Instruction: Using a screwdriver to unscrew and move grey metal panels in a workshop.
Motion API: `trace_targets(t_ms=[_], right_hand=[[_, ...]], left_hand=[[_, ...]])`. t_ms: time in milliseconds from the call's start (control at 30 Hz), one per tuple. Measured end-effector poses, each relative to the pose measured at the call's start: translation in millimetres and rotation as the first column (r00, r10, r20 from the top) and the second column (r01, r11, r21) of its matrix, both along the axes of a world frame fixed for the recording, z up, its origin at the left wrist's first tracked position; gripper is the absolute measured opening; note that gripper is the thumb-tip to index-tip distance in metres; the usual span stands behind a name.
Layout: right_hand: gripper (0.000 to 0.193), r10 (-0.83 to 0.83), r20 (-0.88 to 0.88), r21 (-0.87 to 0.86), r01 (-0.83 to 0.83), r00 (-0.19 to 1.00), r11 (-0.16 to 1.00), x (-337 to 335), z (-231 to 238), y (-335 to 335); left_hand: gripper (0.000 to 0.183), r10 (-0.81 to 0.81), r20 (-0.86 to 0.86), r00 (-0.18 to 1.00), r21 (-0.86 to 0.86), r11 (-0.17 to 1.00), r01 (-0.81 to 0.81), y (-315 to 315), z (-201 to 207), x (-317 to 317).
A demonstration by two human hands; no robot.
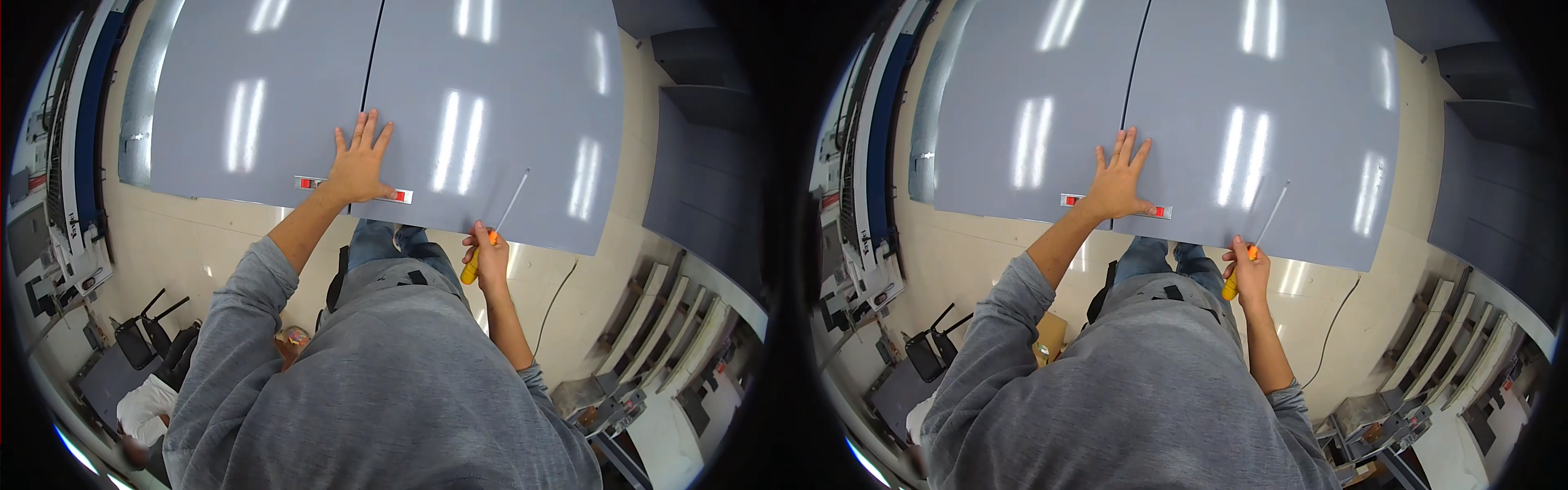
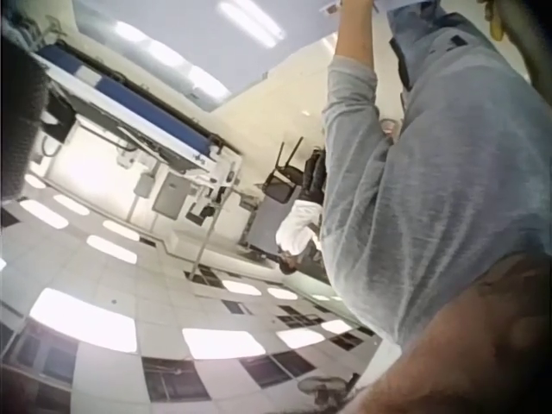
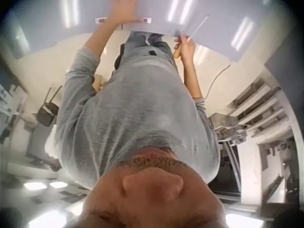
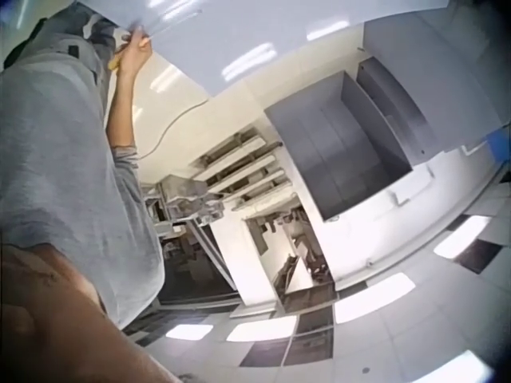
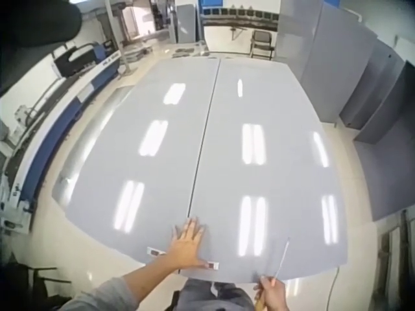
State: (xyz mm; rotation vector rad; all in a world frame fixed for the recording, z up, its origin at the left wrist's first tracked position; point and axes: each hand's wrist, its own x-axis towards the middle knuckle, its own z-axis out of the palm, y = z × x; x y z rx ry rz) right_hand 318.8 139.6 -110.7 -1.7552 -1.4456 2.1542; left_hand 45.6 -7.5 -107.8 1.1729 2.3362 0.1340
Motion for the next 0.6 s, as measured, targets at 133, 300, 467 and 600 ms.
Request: trace_targets(t_ms=[133, 300, 467, 600], right_hand=[[0.035, 0.144, -0.017, 0.065, -0.143, 0.989, 0.988, -18, 1, -7], [0.033, 0.356, 0.002, 0.177, -0.35, 0.935, 0.92, -24, 11, -6], [0.032, 0.559, 0.053, 0.117, -0.561, 0.828, 0.82, -34, 18, 3], [0.037, 0.731, 0.139, 0.414, -0.71, 0.668, 0.57, -54, 11, 14]], left_hand=[[0.113, 0.057, -0.07, 0.996, 0.122, 0.991, -0.048, -8, -3, 9], [0.052, 0.356, 0.074, 0.931, 0.44, 0.826, -0.351, -58, 15, 88], [0.041, 0.603, 0.427, 0.674, 0.251, 0.637, -0.729, -104, -6, 132], [0.034, 0.792, 0.084, 0.605, 0.507, 0.489, -0.71, -102, -24, 95]])
